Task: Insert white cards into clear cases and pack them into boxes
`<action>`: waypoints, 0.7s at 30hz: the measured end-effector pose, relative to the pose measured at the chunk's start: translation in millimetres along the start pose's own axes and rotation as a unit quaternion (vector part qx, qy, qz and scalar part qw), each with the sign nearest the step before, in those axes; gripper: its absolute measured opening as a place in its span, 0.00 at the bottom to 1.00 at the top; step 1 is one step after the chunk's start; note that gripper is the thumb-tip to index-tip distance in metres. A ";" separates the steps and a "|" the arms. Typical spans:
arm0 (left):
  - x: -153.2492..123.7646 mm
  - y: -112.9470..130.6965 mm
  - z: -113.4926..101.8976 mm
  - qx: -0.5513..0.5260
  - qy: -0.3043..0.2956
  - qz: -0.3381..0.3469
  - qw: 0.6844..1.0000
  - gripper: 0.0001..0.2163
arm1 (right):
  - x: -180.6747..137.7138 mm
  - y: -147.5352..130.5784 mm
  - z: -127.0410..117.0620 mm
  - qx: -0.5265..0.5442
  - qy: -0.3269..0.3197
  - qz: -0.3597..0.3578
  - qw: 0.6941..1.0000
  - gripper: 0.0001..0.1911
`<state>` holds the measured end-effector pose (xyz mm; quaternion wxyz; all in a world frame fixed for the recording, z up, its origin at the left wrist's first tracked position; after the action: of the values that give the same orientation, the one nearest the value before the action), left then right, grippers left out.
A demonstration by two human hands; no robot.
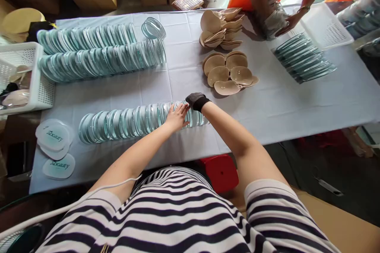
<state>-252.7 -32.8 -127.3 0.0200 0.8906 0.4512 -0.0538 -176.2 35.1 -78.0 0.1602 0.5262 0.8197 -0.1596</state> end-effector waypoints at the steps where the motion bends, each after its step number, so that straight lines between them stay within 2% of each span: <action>1: -0.1 0.1 -0.1 -0.003 0.001 0.000 1.000 0.35 | -13.5 2.6 7.6 0.021 0.028 0.000 0.999 0.15; 3: 0.4 0.8 -0.3 -0.008 0.001 0.001 1.000 0.35 | -42.2 9.8 33.4 0.068 0.066 0.027 0.995 0.16; 6: 1.4 1.7 0.3 -0.010 -0.006 0.002 1.000 0.36 | -73.9 10.6 93.7 0.112 0.059 0.076 0.989 0.19; 9: 0.6 1.2 0.8 -0.007 -0.014 -0.002 1.000 0.36 | -83.9 1.6 150.5 0.157 0.041 0.117 0.980 0.22; 12: -2.5 0.2 -0.5 -0.001 -0.019 -0.001 1.000 0.35 | -84.7 -8.1 178.6 0.179 0.040 0.127 0.975 0.25; 14: -3.5 -0.5 -2.6 -0.001 -0.019 -0.003 1.000 0.35 | -87.3 -7.0 175.1 0.183 0.053 0.113 0.975 0.24; 15: -2.9 -0.2 -4.5 -0.002 -0.014 -0.003 1.000 0.34 | -89.5 -1.0 165.2 0.185 0.074 0.112 0.974 0.23; 17: 1.7 4.7 -9.8 -0.002 0.010 0.013 1.000 0.34 | -92.6 22.8 129.7 0.180 0.147 0.132 0.964 0.22; 19: 10.0 15.3 -14.6 0.000 0.037 0.050 0.998 0.34 | -87.7 54.8 83.2 0.159 0.212 0.174 0.948 0.22; 20: 14.9 21.4 -15.1 0.000 0.040 0.070 0.997 0.34 | -79.0 69.0 61.2 0.140 0.215 0.192 0.947 0.22; 21: 19.8 26.8 -14.3 0.001 0.037 0.085 0.996 0.34 | -64.0 78.6 44.8 0.121 0.173 0.191 0.959 0.21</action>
<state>-218.3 -31.6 -115.7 0.0070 0.9271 0.3743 -0.0194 -74.9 -5.1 -98.0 -0.0218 0.7078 0.6939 -0.1304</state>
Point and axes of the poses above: each hand's wrist, its own x-axis towards the middle knuckle, its own z-axis out of the palm, y = z × x, the point moved 7 cm from there along x, towards the middle knuckle, and after that the axes turned 8 degrees about x, right-handed, at the moved point
